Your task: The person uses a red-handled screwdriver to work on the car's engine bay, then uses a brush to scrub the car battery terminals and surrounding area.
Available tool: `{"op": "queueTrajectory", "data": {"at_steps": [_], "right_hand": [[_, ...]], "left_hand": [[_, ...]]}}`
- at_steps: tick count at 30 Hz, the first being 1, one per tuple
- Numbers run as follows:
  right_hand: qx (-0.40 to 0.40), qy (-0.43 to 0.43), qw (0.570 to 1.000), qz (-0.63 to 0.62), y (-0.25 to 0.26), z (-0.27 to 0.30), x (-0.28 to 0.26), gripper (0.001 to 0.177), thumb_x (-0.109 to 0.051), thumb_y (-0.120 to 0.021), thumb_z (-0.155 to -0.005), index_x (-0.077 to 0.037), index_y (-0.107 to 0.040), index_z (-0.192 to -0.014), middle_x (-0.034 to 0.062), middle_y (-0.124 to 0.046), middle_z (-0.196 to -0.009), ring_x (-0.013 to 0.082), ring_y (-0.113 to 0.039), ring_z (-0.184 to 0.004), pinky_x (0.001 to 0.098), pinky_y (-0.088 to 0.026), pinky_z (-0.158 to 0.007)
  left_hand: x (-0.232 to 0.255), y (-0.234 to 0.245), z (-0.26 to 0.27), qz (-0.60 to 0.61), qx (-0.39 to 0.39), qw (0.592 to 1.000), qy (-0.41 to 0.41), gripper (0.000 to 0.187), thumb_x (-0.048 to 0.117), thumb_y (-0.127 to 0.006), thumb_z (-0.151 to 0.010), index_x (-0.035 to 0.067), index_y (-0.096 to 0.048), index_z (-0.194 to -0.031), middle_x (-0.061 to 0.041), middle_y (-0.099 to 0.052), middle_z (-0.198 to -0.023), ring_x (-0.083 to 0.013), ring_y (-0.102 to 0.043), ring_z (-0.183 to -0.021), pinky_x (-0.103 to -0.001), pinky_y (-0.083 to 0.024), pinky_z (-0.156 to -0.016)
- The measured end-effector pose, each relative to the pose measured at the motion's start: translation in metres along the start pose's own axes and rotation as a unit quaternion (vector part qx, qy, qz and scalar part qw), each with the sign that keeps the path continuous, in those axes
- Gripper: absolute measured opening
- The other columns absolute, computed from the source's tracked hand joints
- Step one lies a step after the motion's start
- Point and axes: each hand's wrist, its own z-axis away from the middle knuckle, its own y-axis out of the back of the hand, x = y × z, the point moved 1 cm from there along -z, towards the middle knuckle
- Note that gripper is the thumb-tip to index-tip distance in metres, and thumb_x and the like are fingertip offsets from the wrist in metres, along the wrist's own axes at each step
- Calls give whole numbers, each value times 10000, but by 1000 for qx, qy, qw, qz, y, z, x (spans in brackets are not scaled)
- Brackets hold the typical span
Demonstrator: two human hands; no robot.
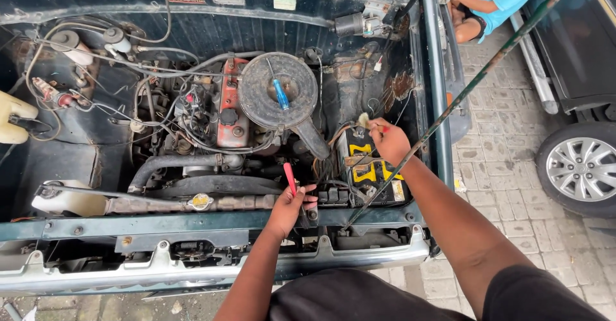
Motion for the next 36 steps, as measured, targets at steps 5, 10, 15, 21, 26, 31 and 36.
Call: {"op": "queueTrajectory", "data": {"at_steps": [5, 10, 15, 21, 26, 31, 36], "right_hand": [[7, -89, 996, -11, -3, -2, 49, 317, -324, -499, -1041, -166, -738, -906, 96, -750, -774, 335, -719, -784, 474, -589, -751], [2, -162, 987, -16, 2, -6, 50, 371, -425, -485, -994, -206, -723, -811, 35, -736, -724, 303, -721, -861, 455, -572, -851], [-49, -96, 976, 187, 15, -4, 45, 429, -339, -469, -1058, -89, -751, -853, 151, -761, -786, 309, -728, -735, 403, -606, -727], [-64, -86, 985, 135, 4, 6, 24, 493, -400, -439, -1080, -52, -718, -870, 194, -757, -815, 340, -743, -784, 424, -613, -695], [-45, -87, 987, 125, 24, 19, -10, 380, -325, -464, -1094, -62, -715, -985, 132, -756, -803, 302, -743, -741, 412, -595, -621], [-47, -124, 986, -99, 3, 25, 31, 377, -279, -390, -1107, -154, -745, -1126, 51, -787, -846, 239, -716, -781, 377, -559, -718], [17, -123, 992, 37, 57, 68, -45, 389, -346, -392, -1150, -94, -669, -1255, 140, -760, -1001, 313, -736, -925, 470, -624, -747]], "left_hand": [[4, -3, 4, -11, 5, 1000, -14, 368, 230, -481, -1087, 5, -667, -1312, -245, -770, -1003, -279, -759, -971, -412, -597, -959], [4, -4, 4, -6, 10, 1000, -21, 369, 220, -480, -1086, -3, -656, -1321, -249, -770, -1002, -282, -763, -960, -415, -602, -958], [2, -5, 5, 2, 15, 999, -28, 323, 197, -496, -1083, -35, -647, -1250, -248, -763, -1104, -260, -763, -948, -412, -613, -955], [6, -6, 6, -14, 13, 1000, -22, 335, 224, -475, -1088, -14, -640, -1254, -203, -770, -1022, -240, -759, -950, -387, -619, -954], [9, -8, 6, -41, 26, 999, -2, 372, 258, -458, -1095, 4, -671, -1264, -201, -762, -1008, -228, -751, -954, -386, -607, -972], [12, -15, -17, -130, 60, 989, 49, 493, 379, -325, -1121, 99, -726, -1181, -123, -756, -847, -186, -773, -812, -341, -633, -878], [36, -39, -51, -254, 76, 964, 16, 330, 353, -413, -1104, 175, -685, -1158, -34, -723, -989, -168, -701, -882, -361, -618, -890]]}}
